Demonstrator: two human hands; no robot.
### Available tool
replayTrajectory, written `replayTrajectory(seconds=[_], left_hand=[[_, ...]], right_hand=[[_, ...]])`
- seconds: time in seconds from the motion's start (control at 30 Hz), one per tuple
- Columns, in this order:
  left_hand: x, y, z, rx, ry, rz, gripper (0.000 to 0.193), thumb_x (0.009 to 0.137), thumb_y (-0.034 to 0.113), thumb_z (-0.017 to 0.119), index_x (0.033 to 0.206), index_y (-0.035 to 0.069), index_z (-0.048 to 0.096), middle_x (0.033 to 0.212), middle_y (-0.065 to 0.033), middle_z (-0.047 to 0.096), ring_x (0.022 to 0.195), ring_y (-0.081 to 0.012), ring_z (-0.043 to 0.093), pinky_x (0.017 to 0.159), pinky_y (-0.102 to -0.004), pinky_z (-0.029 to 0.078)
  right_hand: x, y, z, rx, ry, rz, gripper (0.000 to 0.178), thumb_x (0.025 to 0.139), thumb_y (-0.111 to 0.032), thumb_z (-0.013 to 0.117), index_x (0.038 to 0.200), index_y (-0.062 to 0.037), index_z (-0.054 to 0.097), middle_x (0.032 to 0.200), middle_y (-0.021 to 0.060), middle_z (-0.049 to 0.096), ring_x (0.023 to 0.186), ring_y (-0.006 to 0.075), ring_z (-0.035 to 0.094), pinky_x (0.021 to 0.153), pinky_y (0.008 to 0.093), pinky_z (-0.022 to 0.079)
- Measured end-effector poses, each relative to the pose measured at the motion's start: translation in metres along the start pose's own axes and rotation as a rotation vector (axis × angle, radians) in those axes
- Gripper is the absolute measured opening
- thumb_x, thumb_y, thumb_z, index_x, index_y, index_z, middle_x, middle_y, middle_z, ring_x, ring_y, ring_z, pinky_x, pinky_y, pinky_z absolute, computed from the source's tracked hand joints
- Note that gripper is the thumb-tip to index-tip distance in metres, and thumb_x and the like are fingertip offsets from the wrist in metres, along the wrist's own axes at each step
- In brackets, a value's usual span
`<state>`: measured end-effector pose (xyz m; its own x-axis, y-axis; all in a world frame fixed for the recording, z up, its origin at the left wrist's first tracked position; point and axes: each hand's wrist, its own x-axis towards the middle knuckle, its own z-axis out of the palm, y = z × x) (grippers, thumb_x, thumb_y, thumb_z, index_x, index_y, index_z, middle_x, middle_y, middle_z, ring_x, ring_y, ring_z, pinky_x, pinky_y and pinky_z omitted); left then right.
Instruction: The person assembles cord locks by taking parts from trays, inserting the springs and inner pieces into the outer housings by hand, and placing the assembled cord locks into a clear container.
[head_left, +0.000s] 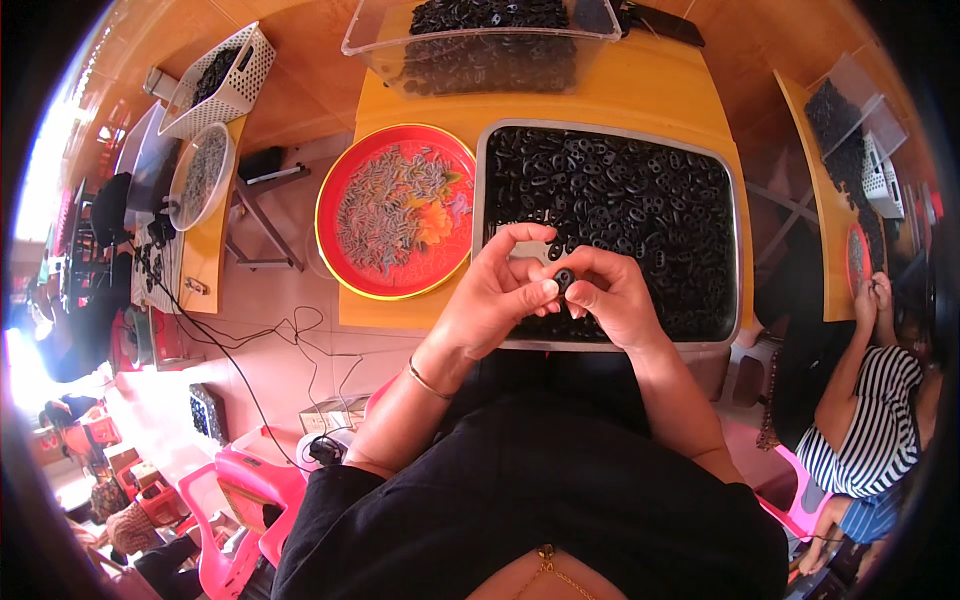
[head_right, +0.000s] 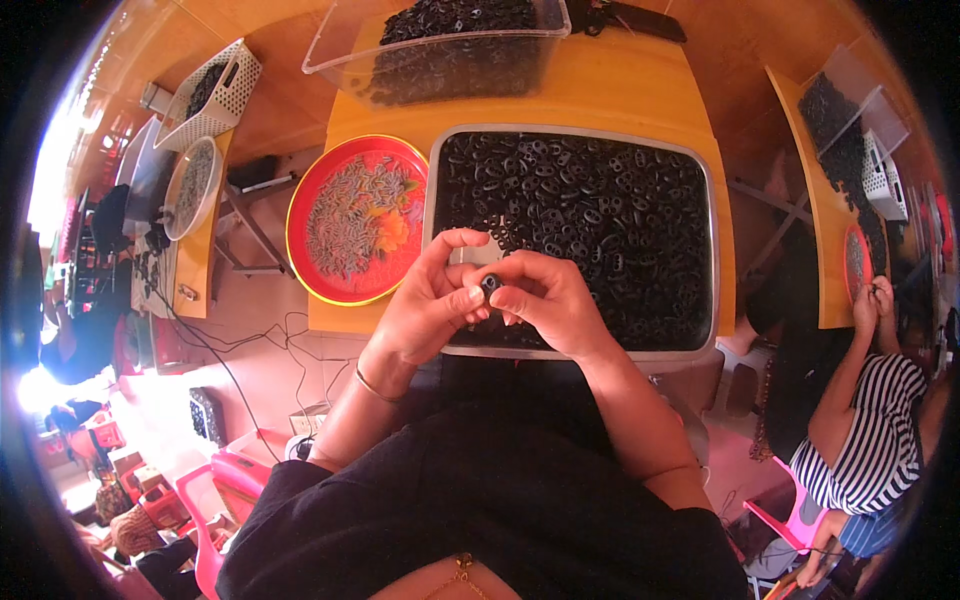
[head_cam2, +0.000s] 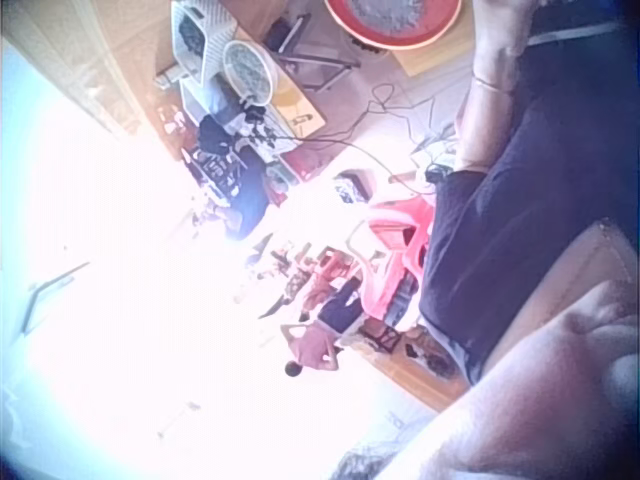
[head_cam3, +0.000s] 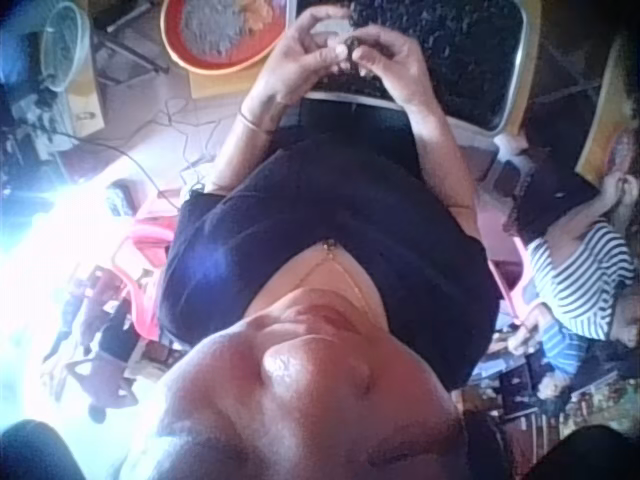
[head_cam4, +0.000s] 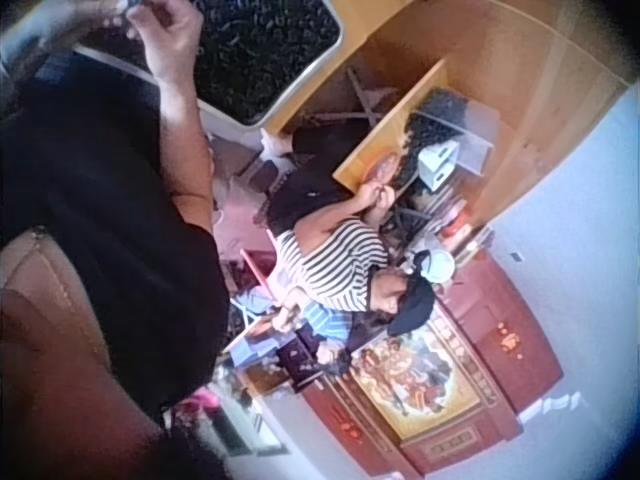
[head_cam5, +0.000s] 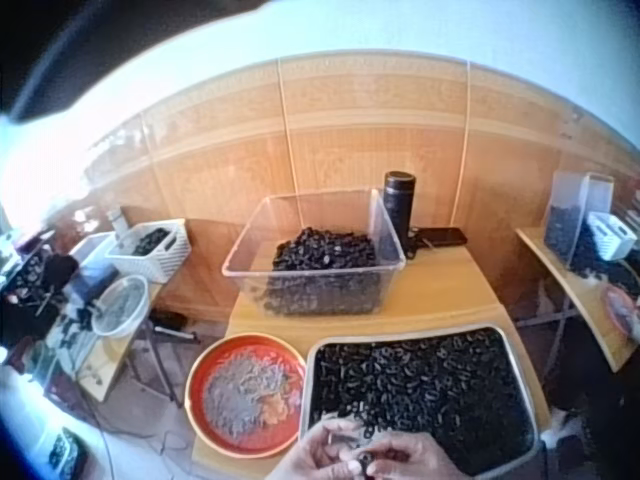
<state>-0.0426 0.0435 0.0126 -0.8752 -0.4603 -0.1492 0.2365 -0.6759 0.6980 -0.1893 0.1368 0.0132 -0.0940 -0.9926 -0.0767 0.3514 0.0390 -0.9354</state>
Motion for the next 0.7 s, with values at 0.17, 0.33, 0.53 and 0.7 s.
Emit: replayTrajectory(seconds=[0.17,0.33,0.53,0.7], left_hand=[[-0.001,0.005,0.007,0.013,0.014,-0.008,0.045,0.08,0.006,0.062,0.117,0.005,0.037,0.076,-0.0032,0.057,0.07,-0.0097,0.056,0.063,-0.0196,0.045],[0.002,0.0,0.006,0.029,-0.008,-0.028,0.042,0.081,0.005,0.06,0.116,0.005,0.038,0.078,-0.0037,0.057,0.072,-0.0094,0.056,0.065,-0.0192,0.045],[0.008,0.005,0.012,0.054,-0.047,-0.04,0.042,0.08,0.004,0.06,0.116,0.005,0.038,0.078,-0.004,0.057,0.073,-0.0096,0.056,0.066,-0.0195,0.046],[0.026,0.019,0.02,0.237,-0.007,0.014,0.034,0.082,0.003,0.057,0.113,0.004,0.042,0.077,-0.0025,0.057,0.072,-0.0082,0.055,0.065,-0.0193,0.044]], right_hand=[[0.0,0.002,-0.001,0.012,-0.028,-0.016,0.023,0.081,-0.014,0.061,0.1,-0.0011,0.059,0.077,-0.0001,0.056,0.062,0.0049,0.049,0.055,0.018,0.04],[-0.003,0.008,-0.004,0.04,-0.01,-0.011,0.022,0.08,-0.016,0.063,0.097,-0.0023,0.059,0.075,-0.0014,0.056,0.064,0.0046,0.05,0.056,0.0181,0.039],[-0.004,0.003,-0.006,0.05,0.022,-0.052,0.019,0.079,-0.016,0.064,0.091,-0.0023,0.059,0.073,-0.0004,0.056,0.063,0.0048,0.049,0.055,0.0177,0.039],[0.0,-0.006,-0.009,0.108,0.075,-0.071,0.033,0.082,-0.014,0.059,0.112,-0.0016,0.053,0.076,0.0008,0.056,0.064,0.0058,0.048,0.057,0.0186,0.039]])
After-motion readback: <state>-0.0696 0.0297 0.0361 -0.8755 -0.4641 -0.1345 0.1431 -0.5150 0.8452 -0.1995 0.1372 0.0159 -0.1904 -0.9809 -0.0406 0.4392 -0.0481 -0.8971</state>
